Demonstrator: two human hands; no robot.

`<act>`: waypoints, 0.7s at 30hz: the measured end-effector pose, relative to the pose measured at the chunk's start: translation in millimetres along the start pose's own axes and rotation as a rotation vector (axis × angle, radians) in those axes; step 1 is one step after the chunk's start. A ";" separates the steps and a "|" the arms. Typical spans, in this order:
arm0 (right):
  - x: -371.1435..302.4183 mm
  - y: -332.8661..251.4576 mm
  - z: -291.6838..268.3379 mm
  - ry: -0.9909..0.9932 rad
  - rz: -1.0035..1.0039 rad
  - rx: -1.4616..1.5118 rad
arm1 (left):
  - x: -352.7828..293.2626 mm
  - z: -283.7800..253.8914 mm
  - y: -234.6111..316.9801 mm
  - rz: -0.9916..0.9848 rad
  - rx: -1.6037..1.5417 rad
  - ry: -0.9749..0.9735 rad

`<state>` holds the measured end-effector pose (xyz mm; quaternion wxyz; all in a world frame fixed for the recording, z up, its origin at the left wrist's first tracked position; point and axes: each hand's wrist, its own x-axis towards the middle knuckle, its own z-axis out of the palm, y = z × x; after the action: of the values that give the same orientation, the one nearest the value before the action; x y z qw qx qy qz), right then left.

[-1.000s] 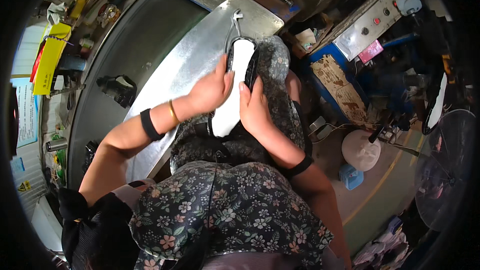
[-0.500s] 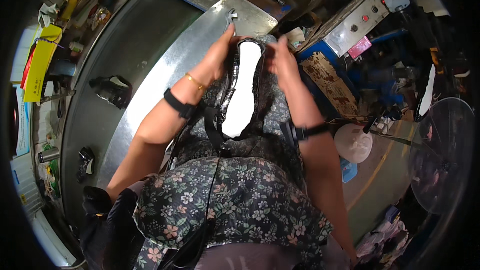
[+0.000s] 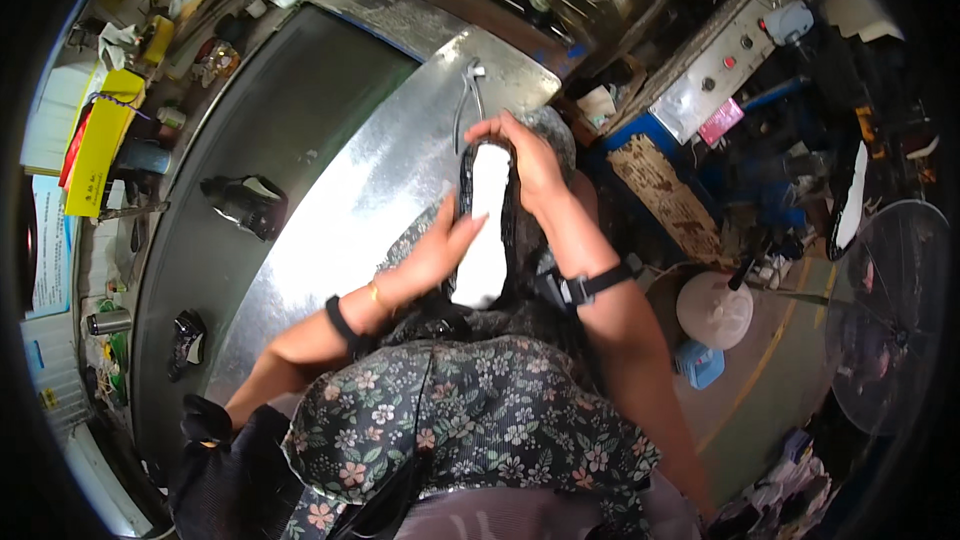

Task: Trim and inspect shoe soles and uppers during the assembly process.

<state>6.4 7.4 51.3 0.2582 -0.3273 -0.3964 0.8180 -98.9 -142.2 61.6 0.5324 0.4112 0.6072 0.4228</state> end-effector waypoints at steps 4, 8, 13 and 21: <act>-3.3 -6.1 14.2 -0.427 -0.173 0.111 | -35.1 -3.2 -19.8 -0.030 -0.473 -0.059; -7.4 -57.3 -9.8 -0.088 -0.414 -0.793 | -12.3 -44.1 -7.4 -0.154 -0.417 0.169; -78.2 -204.1 -197.4 0.436 -0.368 -1.245 | -19.2 -92.4 -27.2 0.074 0.625 0.569; -269.4 -324.0 -429.8 1.327 -0.068 -1.681 | -43.0 -74.3 -97.9 0.241 1.061 0.427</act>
<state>553.1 208.8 202.6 0.1366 -0.7683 -0.6219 -0.0663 -173.5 -218.4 -13.1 0.0676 0.5934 0.7788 0.1919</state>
